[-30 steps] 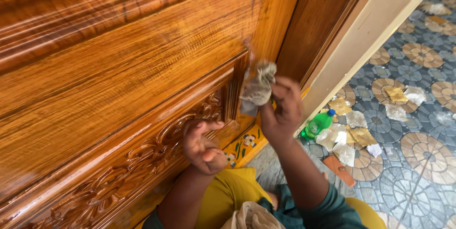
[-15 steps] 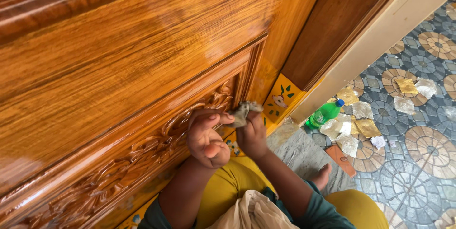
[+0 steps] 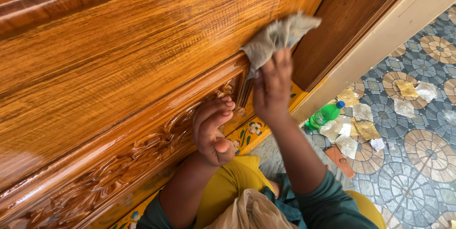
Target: The person wipes the surface of a wooden door using a cloth. They clean the flat panels and the carved details, moving from the upper sections down to the lower edge and painted trim.
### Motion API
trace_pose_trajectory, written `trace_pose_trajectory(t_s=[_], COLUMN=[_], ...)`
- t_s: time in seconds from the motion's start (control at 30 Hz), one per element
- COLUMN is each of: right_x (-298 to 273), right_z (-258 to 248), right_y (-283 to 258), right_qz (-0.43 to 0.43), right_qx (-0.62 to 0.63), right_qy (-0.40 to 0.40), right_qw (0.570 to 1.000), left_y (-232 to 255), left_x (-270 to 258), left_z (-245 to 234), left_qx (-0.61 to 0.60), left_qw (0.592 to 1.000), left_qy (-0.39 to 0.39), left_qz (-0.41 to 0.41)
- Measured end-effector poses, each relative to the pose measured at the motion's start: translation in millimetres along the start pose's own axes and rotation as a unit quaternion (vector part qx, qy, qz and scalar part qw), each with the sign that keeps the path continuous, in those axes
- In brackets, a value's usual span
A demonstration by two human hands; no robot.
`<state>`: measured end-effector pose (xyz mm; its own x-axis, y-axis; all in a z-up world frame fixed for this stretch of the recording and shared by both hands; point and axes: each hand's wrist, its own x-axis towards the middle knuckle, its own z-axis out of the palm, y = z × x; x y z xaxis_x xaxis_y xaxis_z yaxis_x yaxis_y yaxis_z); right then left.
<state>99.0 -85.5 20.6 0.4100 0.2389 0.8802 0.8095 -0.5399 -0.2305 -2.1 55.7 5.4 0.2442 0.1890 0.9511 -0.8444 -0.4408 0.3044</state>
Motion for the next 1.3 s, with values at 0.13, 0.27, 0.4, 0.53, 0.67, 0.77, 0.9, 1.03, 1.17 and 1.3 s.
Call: trace_pose_trajectory(t_s=[0.13,0.27,0.4,0.53,0.67,0.77,0.9,1.03,1.17,1.3], right_x=[-50,-122,-167,-143,-87,-50,-37,-66,-102,-130], right_z=[31,43,42,16,-21,-21,12,40,44,41], right_y=[-1,-8,0,2,-28,-48,-69,-71,-55,-39], right_qz=[-0.003,0.071,0.176,0.170,0.091,0.003,-0.092,-0.098,-0.104,-0.109], right_qx=[-0.009,-0.040,-0.012,0.025,0.074,0.075,0.085,0.026,0.038,0.029], right_qy=[0.067,-0.003,-0.111,-0.037,0.042,-0.032,-0.038,-0.074,-0.101,-0.122], right_qw=[0.998,0.997,0.978,0.984,0.992,0.997,0.991,0.992,0.989,0.986], left_y=[1,1,4,7,7,4,7,4,2,0], left_x=[1,0,-2,-5,-4,-3,-6,-9,-12,-12], left_z=[2,4,1,-2,-8,-5,-8,-12,-12,-9], left_qx=[0.005,0.012,0.023,0.053,0.172,0.194,0.193,0.175,0.160,0.162], left_qw=[1.000,1.000,1.000,0.998,0.967,0.944,0.950,0.959,0.961,0.959], left_qy=[0.007,0.006,0.002,0.015,0.117,0.195,0.190,0.177,0.185,0.197], left_qz=[-0.002,-0.011,-0.006,0.029,0.145,0.180,0.155,0.132,0.127,0.127])
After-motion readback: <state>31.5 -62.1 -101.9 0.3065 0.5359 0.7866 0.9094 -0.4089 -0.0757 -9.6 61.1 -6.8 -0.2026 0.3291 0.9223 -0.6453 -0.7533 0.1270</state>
